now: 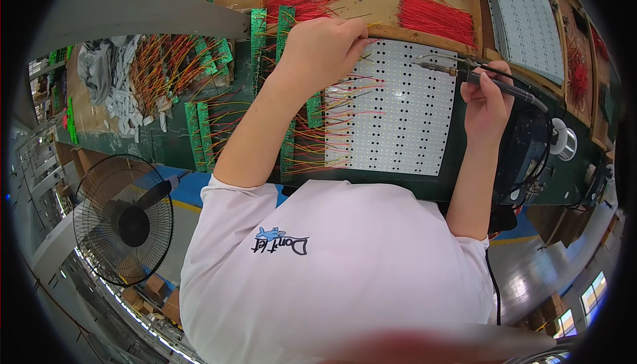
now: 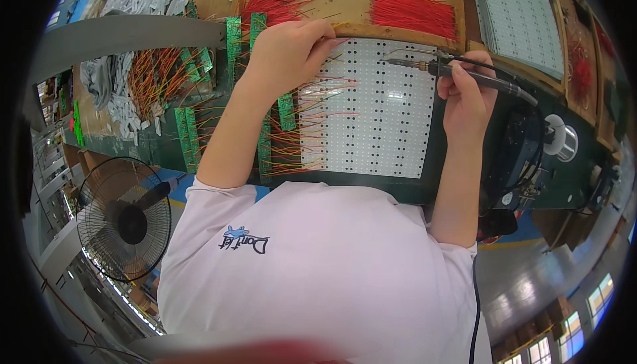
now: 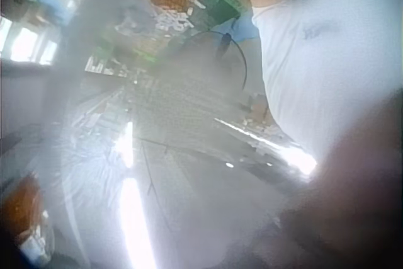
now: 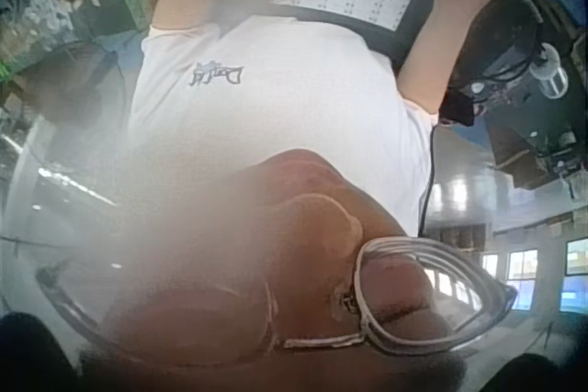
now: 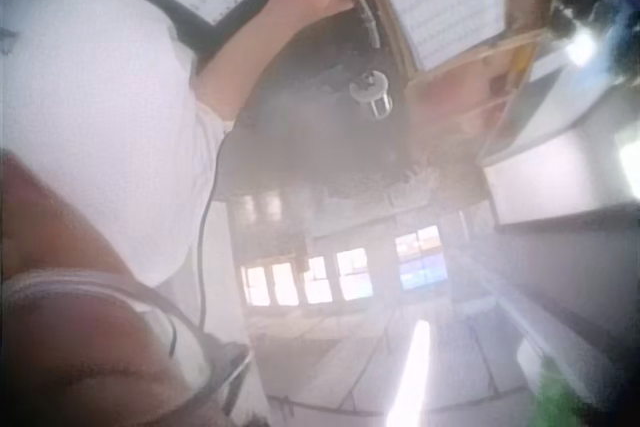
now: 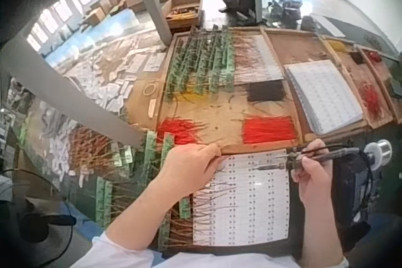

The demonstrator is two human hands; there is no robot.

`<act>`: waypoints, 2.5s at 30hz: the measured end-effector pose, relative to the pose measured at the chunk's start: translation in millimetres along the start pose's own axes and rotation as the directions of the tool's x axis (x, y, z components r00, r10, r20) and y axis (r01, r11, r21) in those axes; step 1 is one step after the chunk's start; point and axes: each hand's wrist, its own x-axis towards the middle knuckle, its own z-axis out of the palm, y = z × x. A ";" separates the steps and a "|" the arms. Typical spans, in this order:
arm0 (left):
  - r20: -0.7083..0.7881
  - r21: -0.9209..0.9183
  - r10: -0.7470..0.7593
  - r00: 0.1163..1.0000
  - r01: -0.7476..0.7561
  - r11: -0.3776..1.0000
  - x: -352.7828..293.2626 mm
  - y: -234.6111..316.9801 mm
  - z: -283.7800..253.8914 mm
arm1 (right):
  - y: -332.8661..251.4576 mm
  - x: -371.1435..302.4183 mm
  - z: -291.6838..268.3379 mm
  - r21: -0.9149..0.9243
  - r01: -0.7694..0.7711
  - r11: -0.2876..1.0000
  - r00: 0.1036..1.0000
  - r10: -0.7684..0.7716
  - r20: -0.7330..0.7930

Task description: The person solders red and orange wires onto an LED light panel with a soldering iron.

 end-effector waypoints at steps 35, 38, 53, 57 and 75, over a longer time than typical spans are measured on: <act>0.222 -0.816 -0.217 0.950 0.304 0.492 -6.6 -22.0 -22.6 | 42.6 32.9 -21.8 0.232 0.002 0.973 0.980 -0.048 0.194; 0.258 -0.895 -0.201 0.945 0.312 0.319 -5.9 -28.4 -24.6 | 47.9 32.2 -26.1 0.214 0.001 0.977 0.988 -0.034 0.149; 0.110 -0.468 0.101 0.989 -0.038 0.883 -2.5 -11.8 -9.5 | 43.1 31.7 -20.3 0.195 0.045 0.980 0.994 -0.063 0.086; 0.022 -0.228 0.174 0.985 -0.164 0.960 -5.0 -11.7 6.4 | 38.9 30.7 -15.7 0.202 0.097 0.975 0.992 -0.111 0.062; 0.004 0.015 0.019 1.000 -0.019 1.000 -5.9 -4.5 15.6 | 39.4 28.6 11.7 -0.016 0.124 0.992 0.975 -0.119 0.190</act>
